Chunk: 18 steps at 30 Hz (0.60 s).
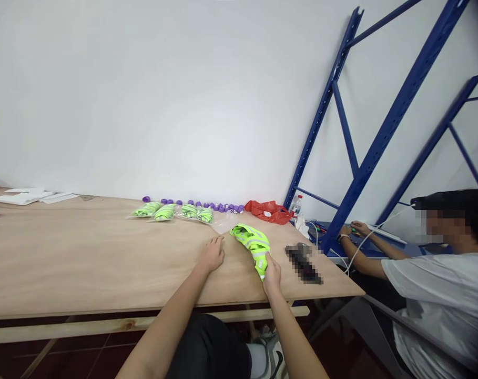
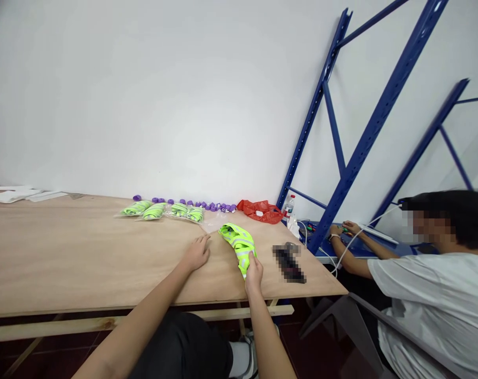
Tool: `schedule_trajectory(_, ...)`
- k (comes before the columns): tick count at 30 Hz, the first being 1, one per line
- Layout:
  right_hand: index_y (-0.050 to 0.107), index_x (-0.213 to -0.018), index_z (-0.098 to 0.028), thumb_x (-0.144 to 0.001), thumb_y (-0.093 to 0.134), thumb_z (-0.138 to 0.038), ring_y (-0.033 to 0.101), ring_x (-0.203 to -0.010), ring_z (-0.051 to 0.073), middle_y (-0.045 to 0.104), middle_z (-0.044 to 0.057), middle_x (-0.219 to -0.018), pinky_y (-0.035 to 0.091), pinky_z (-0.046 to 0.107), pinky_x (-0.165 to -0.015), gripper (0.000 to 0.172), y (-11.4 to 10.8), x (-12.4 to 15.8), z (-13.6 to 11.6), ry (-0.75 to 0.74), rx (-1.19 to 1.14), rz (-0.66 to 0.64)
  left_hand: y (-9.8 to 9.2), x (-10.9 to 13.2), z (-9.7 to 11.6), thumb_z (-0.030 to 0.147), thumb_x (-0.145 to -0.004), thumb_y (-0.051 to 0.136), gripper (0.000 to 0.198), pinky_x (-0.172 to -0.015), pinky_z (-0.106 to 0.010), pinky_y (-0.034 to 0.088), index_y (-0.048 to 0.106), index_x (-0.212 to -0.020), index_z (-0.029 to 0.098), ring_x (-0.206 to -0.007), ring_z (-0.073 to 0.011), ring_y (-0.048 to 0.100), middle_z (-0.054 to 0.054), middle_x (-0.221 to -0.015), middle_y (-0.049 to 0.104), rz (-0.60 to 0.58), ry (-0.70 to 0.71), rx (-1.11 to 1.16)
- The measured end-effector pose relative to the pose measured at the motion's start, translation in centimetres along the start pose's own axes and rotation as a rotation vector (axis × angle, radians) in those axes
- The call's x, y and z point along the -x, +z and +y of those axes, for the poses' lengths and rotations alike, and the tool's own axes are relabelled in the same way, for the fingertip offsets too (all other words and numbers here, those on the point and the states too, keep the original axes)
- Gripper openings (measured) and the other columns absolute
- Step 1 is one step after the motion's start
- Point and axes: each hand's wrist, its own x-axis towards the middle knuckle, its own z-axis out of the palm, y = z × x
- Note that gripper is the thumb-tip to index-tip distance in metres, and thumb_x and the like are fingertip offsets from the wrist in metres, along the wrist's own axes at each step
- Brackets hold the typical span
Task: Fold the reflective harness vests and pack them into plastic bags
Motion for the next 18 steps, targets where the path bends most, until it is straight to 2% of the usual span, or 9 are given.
schedule_trajectory(5,0.068,-0.079,-0.015,-0.061,0.077,-0.059,0.063,-0.055,0.019,0.069,0.002,-0.065,0.051,0.029,-0.052,0.048,-0.4,0.0,0.1,0.022,-0.111,0.054,0.0,-1.7,-0.3,0.02,-0.09,0.045,0.031,-0.099,-0.044,0.041,0.061,-0.116,0.016,-0.117,-0.0318,0.053,-0.018,-0.122,0.061,0.007,-0.12,-0.077)
schedule_trajectory(8,0.068,-0.082,-0.015,-0.058,0.082,-0.053,0.065,-0.059,0.019,0.071,0.002,-0.069,0.053,0.029,-0.056,0.047,-0.5,0.0,0.1,0.049,-0.15,0.047,0.3,-2.9,-0.6,0.022,-0.092,0.042,0.028,-0.097,-0.048,0.04,0.063,-0.109,0.013,-0.115,-0.0344,0.053,-0.021,-0.118,0.06,0.031,-0.197,-0.122)
schedule_trajectory(11,0.068,-0.079,-0.015,-0.059,0.081,-0.054,0.063,-0.056,0.018,0.07,0.002,-0.064,0.051,0.028,-0.052,0.046,-0.4,0.1,-0.2,0.08,-0.154,0.063,0.7,-4.1,-0.8,0.024,-0.092,0.043,0.03,-0.098,-0.053,0.038,0.062,-0.11,0.011,-0.118,-0.0383,0.05,-0.025,-0.12,0.058,0.05,-0.249,-0.159)
schedule_trajectory(15,0.07,-0.081,-0.014,-0.059,0.082,-0.057,0.064,-0.057,0.02,0.071,0.004,-0.067,0.051,0.029,-0.052,0.05,-0.2,0.6,-0.4,0.115,-0.152,0.078,1.8,-5.6,-0.6,0.025,-0.09,0.046,0.027,-0.1,-0.049,0.039,0.064,-0.108,0.015,-0.115,-0.0334,0.055,-0.019,-0.118,0.062,-0.016,-0.129,-0.133)
schedule_trajectory(18,0.069,-0.077,-0.015,-0.056,0.083,-0.057,0.063,-0.057,0.021,0.07,0.004,-0.065,0.051,0.03,-0.053,0.05,-0.2,1.5,-0.2,0.154,-0.111,0.04,2.6,-6.6,-0.4,0.025,-0.087,0.05,0.028,-0.102,-0.045,0.041,0.065,-0.11,0.019,-0.115,-0.0306,0.057,-0.015,-0.122,0.063,-0.074,-0.019,-0.073)
